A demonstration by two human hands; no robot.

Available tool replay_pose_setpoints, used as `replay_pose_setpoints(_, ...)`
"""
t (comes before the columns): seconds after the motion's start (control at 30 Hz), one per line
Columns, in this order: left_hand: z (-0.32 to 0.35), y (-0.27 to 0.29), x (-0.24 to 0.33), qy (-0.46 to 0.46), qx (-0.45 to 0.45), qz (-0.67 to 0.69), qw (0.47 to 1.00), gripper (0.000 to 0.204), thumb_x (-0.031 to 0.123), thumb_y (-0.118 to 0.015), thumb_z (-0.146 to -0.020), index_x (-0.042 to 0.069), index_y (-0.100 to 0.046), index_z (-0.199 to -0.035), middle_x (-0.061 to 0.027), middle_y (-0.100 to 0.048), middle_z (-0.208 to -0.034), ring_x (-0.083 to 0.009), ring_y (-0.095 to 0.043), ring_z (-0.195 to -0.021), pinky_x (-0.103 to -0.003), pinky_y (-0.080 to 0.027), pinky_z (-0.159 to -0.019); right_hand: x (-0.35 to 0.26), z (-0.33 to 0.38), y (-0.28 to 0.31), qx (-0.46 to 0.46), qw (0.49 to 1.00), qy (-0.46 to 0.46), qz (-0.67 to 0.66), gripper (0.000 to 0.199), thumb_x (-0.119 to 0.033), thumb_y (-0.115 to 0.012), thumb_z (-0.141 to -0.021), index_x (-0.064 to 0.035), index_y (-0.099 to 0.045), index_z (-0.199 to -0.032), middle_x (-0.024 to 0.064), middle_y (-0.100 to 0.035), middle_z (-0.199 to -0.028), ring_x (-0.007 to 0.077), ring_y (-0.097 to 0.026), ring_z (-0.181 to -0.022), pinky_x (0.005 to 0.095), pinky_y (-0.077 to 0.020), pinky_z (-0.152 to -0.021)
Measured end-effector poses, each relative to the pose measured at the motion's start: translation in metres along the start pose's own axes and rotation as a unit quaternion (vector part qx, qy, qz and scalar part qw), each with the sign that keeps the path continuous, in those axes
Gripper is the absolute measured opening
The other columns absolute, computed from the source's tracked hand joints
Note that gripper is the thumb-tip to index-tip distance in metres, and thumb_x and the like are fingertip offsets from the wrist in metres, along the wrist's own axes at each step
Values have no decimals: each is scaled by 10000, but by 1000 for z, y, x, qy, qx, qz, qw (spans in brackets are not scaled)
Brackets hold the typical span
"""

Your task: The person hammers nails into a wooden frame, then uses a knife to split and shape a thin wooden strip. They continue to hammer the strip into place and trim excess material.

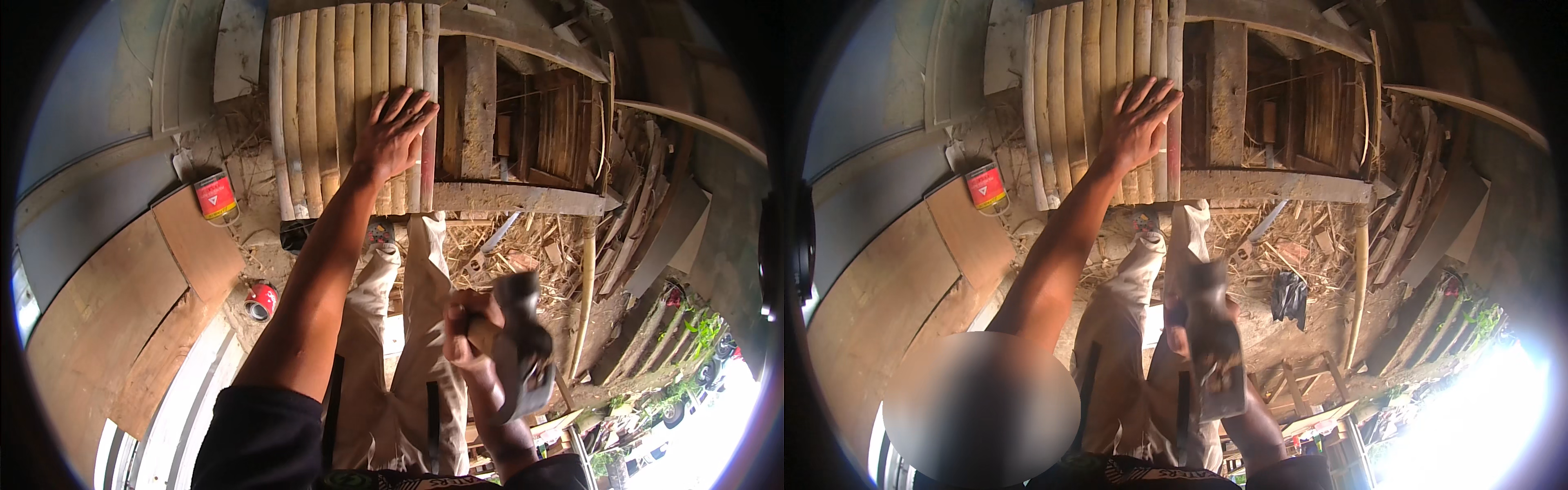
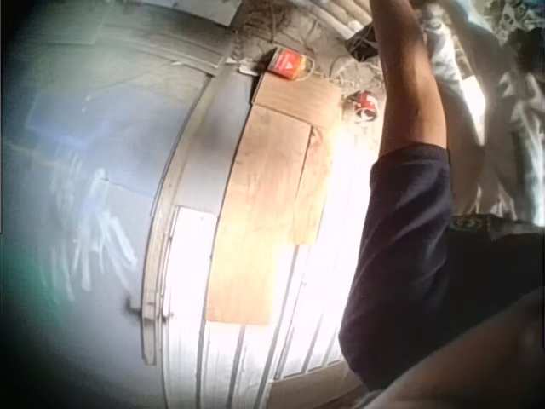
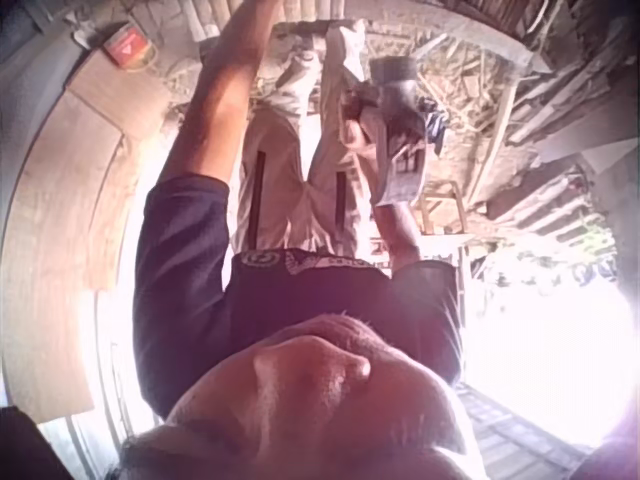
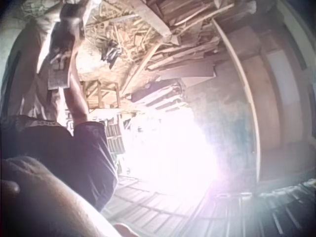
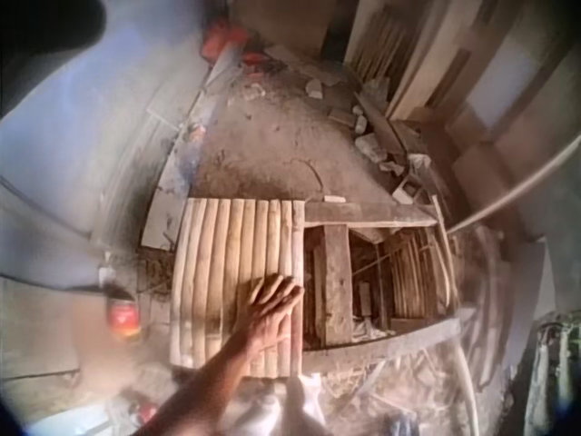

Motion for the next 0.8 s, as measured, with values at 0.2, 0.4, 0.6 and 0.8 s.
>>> replay_pose_setpoints(0.2, -1, 4, 1, 5, 8, 37, 999, 553, 155, -540, -923, 250, -474, -1464, 26, -388, -1562, -217, -322, -1459, -465, -223, -1224, 93, 2, -52, -153, 929, -282, 185, 308, -291, -613, -918, 3, -638, -1007, 178, -621, -690, 319, -608, -544, 414, -500, -505)
replay_pose_setpoints(0.4, -2, -3, -1, -1, -6, 24, 1000, 539, 155, -541, -932, 241, -479, -1460, 21, -403, -1553, -227, -348, -1445, -476, -248, -1215, 54, 11, -41, -177, 920, -322, 138, 280, -251, -710, -894, 20, -665, -952, 139, -632, -670, 214, -641, -596, 377, -493, -508)
replay_pose_setpoints(0.6, 0, -2, -1, -6, 9, -1, 1000, 526, 232, -510, -950, 269, -456, -1472, 41, -385, -1567, -189, -317, -1465, -443, -215, -1230, 1, -5, -10, -139, 985, -83, 60, 120, -119, -634, -915, -13, -624, -970, 103, -597, -725, 228, -624, -635, 365, -526, -600)
replay_pose_setpoints(0.8, 0, 1, -1, -1, 15, 10, 1000, 540, 208, -531, -930, 265, -469, -1463, 40, -391, -1562, -189, -318, -1464, -458, -206, -1232, 96, -2, -47, -122, 930, -323, 123, 231, -195, -667, -924, 20, -643, -1002, 169, -679, -774, 230, -647, -591, 340, -484, -527)
Point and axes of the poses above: each hand's wrist, its own z-axis away from the middle knuckle, its own y-axis out of the back of the hand, x = y × z, the point moved 5 cm from there along -z, towards the middle knuckle
